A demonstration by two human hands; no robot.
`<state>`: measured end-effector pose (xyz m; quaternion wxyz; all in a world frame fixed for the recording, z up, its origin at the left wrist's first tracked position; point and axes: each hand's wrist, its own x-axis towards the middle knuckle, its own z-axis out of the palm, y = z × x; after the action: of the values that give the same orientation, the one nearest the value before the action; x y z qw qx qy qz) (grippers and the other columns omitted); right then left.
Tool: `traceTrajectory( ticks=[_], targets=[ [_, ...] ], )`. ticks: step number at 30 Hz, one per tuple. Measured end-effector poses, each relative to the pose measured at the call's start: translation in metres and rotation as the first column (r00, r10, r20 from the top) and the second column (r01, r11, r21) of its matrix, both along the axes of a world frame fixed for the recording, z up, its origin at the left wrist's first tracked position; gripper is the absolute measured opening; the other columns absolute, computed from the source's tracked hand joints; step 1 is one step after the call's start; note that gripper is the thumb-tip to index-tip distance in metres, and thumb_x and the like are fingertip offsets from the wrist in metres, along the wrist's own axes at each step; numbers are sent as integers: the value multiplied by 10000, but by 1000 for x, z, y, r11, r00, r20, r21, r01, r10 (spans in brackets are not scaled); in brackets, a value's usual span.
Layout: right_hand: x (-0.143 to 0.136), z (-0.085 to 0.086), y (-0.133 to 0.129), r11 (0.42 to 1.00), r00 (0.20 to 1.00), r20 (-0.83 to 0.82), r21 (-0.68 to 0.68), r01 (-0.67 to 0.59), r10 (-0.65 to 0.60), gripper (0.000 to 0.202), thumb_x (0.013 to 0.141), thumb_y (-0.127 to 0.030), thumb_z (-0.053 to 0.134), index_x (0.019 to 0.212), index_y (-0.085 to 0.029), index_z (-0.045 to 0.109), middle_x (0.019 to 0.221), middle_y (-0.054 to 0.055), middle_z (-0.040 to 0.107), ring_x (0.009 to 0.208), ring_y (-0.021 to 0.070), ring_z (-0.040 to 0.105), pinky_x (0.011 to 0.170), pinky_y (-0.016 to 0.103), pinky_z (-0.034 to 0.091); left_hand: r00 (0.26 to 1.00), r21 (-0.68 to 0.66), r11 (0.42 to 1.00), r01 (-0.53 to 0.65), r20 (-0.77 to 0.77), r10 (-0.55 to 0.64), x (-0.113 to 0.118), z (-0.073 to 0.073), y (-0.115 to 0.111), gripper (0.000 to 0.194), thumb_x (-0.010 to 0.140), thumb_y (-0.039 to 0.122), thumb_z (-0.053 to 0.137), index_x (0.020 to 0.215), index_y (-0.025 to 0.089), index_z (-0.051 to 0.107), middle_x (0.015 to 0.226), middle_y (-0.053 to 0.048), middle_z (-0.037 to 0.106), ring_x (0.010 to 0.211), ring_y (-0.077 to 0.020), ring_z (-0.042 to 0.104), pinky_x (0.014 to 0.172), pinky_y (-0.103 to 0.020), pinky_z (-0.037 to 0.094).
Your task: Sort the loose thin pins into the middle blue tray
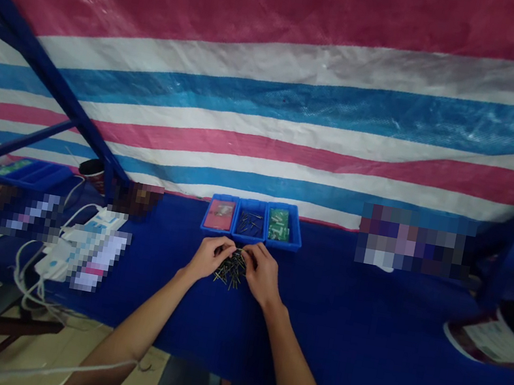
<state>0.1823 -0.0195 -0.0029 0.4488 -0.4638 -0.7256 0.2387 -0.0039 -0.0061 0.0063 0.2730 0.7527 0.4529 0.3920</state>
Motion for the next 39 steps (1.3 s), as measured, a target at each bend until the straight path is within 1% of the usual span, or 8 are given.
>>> traceTrajectory(
  ticks=[7,12,17,20,23,25,35,39],
  targets=[
    [1,2,0,999,999,12,-21,-29,29,256,1017,-341,433,907,-217,628,880,49,616,774,182,585,719,298,439,1000,-2,1000,2,2,-2,-1,-2,0,289,979,359,515,862,158,685,693,-16,674,604,-119,564,610,-221,395],
    [1,0,1,998,997,57,-32,-53,55,295,1031,-345,384,841,-218,569,805,25,584,736,169,566,704,285,428,1000,9,1000,6,5,-6,-1,-3,0,270,979,340,518,870,164,690,703,-13,680,616,-122,581,621,-222,408],
    [0,-2,2,1000,994,107,-8,-22,22,354,1039,-371,349,763,-220,511,760,26,560,740,180,546,694,289,419,1000,-7,1000,14,-2,-14,0,-3,1,254,977,330,521,879,168,691,716,-15,688,620,-123,593,617,-217,414],
    [1,-3,2,1000,996,88,-15,-11,12,341,1032,-389,372,797,-218,551,776,33,586,756,189,555,709,298,428,1000,-11,1000,5,5,-5,-1,-3,0,258,977,337,521,880,166,688,707,-14,685,620,-122,594,618,-214,414],
    [2,-6,3,999,1000,0,-47,8,-8,252,999,-414,460,946,-216,607,840,40,629,741,186,569,693,296,444,1000,-15,1000,-20,9,21,-1,-2,0,272,977,350,519,875,163,688,700,-14,685,608,-120,584,615,-212,415],
    [3,-8,4,998,999,-36,-59,21,-23,231,979,-411,503,988,-213,620,833,35,628,709,180,562,666,290,443,1000,-15,1000,-22,14,22,-2,-2,0,269,974,346,526,868,160,689,698,-11,686,595,-113,574,607,-210,410],
    [3,3,1,1000,999,-50,-28,8,-10,265,990,-382,484,885,-207,654,813,35,605,694,169,554,654,292,431,1000,-23,1000,-20,12,21,-1,-3,1,297,975,368,517,855,157,690,690,-13,682,588,-114,558,609,-218,409],
    [3,1,2,999,999,-54,-37,9,-11,264,981,-401,502,953,-207,679,828,41,610,686,169,555,655,294,451,1000,-21,1000,-20,14,21,-1,-2,1,275,971,348,529,855,158,691,689,-8,685,582,-109,561,607,-209,408]
  ],
)
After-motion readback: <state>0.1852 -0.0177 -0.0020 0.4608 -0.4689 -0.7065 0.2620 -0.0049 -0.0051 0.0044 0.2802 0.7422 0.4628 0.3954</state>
